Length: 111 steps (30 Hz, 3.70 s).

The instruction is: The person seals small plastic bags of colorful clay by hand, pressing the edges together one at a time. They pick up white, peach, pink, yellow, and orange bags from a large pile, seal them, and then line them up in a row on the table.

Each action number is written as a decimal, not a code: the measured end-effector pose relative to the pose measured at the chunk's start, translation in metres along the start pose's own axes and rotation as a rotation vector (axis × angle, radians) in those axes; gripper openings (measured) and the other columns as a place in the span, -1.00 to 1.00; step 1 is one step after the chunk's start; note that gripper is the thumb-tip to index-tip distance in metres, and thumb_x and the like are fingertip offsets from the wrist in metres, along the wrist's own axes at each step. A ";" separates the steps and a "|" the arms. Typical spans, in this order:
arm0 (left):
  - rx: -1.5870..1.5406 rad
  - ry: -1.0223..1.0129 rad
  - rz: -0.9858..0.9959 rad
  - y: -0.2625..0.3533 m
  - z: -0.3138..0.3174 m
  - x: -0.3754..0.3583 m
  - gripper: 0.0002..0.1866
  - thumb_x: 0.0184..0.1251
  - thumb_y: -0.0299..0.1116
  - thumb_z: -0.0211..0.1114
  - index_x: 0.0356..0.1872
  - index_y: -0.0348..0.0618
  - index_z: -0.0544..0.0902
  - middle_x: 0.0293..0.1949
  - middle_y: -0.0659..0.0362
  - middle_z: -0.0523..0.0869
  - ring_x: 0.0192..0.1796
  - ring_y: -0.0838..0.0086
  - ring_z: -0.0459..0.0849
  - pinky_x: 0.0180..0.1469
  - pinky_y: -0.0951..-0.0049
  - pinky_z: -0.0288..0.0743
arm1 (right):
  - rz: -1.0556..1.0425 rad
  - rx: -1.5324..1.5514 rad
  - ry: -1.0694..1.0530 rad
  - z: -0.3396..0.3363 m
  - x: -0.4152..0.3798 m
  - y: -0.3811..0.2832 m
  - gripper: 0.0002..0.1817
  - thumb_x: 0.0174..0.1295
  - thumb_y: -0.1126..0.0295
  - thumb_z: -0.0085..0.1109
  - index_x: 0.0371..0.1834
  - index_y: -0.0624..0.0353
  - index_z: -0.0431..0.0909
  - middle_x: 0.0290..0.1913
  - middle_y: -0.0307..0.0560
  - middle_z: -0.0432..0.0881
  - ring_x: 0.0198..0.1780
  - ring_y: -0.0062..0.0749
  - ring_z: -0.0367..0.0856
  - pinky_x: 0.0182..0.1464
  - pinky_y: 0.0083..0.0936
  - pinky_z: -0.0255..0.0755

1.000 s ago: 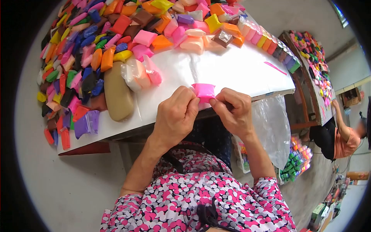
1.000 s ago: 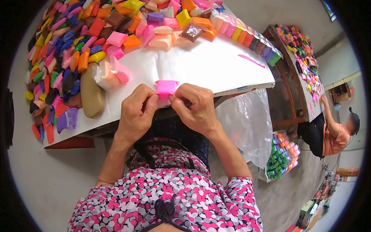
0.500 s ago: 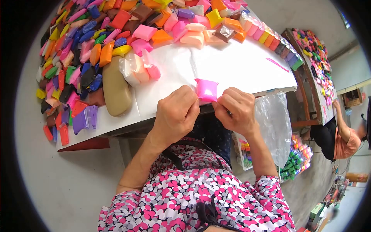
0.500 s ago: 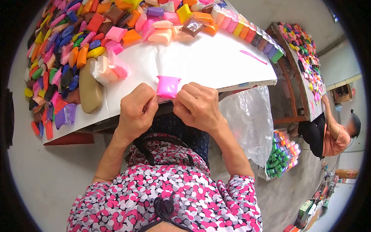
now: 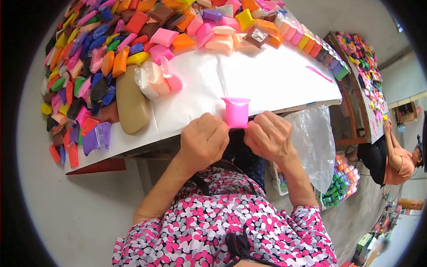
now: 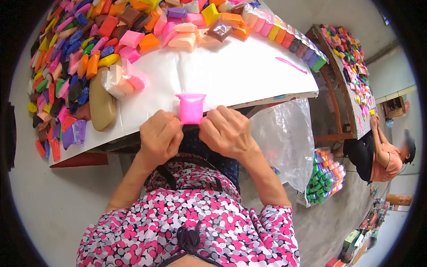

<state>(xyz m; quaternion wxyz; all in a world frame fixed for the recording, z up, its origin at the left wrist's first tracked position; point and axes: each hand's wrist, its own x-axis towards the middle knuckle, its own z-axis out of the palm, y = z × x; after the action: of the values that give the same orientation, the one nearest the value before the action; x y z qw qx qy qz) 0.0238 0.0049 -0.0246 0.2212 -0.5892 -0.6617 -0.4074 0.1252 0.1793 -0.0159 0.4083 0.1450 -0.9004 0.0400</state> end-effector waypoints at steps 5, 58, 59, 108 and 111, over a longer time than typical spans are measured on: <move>0.034 0.123 0.121 -0.003 0.004 -0.008 -0.80 -0.07 -0.63 0.29 -0.33 -0.36 0.57 -0.29 -0.02 0.62 -0.41 0.27 0.59 -0.43 0.35 0.46 | 0.194 0.326 0.028 -0.007 -0.006 0.000 -0.81 -0.13 0.50 0.33 -0.46 0.18 0.49 -0.53 -0.20 0.37 -0.54 -0.44 0.39 -0.52 -0.51 0.28; -1.104 0.042 -0.835 0.027 -0.014 0.009 -0.70 0.41 -0.46 0.27 0.10 -0.32 0.51 -0.09 0.08 0.71 -0.14 0.43 0.73 -0.20 0.54 0.61 | 0.413 0.691 -0.101 -0.021 0.056 0.001 -0.94 0.17 0.54 0.27 -0.37 0.31 0.59 -0.49 -0.10 0.47 -0.48 -0.37 0.47 -0.41 -0.45 0.32; -1.090 0.026 -0.824 0.028 -0.018 0.011 -0.68 0.41 -0.46 0.26 0.12 -0.32 0.50 -0.09 0.08 0.70 -0.14 0.43 0.73 -0.20 0.53 0.61 | 0.404 0.683 -0.088 -0.022 0.057 0.001 -0.93 0.16 0.54 0.28 -0.37 0.31 0.59 -0.49 -0.10 0.48 -0.48 -0.37 0.47 -0.41 -0.45 0.32; -0.133 0.457 -0.509 -0.049 -0.116 0.017 -0.66 0.42 -0.57 0.13 0.20 -0.32 0.53 0.13 0.11 0.61 0.16 0.46 0.54 0.27 0.44 0.36 | 0.526 0.830 -0.540 0.064 0.136 0.032 -0.48 0.05 0.38 0.43 0.11 0.26 0.56 -0.19 -0.19 0.61 -0.24 -0.61 0.56 -0.25 -0.61 0.48; -0.115 0.434 -0.503 -0.051 -0.115 0.016 -0.64 0.42 -0.58 0.13 0.21 -0.33 0.52 0.16 0.10 0.61 0.21 0.45 0.53 0.33 0.41 0.32 | 0.468 0.811 -0.469 0.064 0.131 0.034 -0.46 0.04 0.38 0.44 0.13 0.27 0.55 -0.17 -0.16 0.60 -0.22 -0.58 0.57 -0.25 -0.60 0.48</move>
<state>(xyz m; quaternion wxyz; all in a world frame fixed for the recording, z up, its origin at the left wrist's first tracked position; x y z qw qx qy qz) -0.0498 -0.0766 0.0392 0.2156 -0.3184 -0.6999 -0.6019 -0.0130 0.1693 0.0412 0.0872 0.0914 -0.8881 0.4419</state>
